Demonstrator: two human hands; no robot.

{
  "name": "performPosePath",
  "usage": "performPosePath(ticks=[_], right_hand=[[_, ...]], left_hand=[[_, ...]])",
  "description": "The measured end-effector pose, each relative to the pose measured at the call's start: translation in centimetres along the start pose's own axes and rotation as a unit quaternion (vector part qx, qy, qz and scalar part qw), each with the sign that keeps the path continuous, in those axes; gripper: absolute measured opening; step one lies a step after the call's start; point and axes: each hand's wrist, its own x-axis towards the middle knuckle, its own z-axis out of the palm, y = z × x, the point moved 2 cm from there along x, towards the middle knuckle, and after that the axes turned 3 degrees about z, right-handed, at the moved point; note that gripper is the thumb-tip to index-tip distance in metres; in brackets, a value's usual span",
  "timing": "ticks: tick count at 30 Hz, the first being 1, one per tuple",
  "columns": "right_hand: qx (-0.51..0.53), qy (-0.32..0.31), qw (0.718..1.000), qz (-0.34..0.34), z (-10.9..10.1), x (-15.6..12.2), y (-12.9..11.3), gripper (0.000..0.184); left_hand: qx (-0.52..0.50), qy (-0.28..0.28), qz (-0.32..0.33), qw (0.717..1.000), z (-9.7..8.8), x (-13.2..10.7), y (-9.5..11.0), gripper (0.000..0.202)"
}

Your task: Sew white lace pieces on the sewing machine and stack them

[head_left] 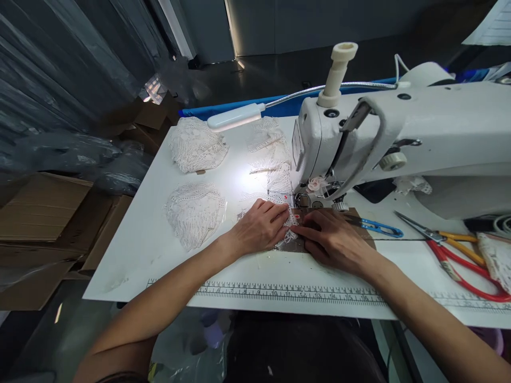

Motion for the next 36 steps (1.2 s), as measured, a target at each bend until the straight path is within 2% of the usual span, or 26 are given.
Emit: performPosePath(ticks=[8,15,28,36], right_hand=[[-0.020,-0.011,1.000,0.002,-0.1,0.1,-0.3,0.028],[-0.044,0.002,0.998,0.037,0.1,0.6,-0.7,0.027],[-0.033,0.023,0.998,0.041,0.3,0.5,-0.5,0.032],[-0.006,0.035,0.998,0.046,0.2,0.4,-0.4,0.031]], left_hand=[[0.010,-0.011,0.002,1.000,0.1,0.1,0.0,0.033],[-0.025,-0.043,0.031,0.998,-0.4,1.4,-1.9,0.032],[-0.077,0.067,-0.001,0.995,0.8,1.0,-1.8,0.028],[-0.066,0.080,-0.009,0.995,0.6,1.2,-1.7,0.027]])
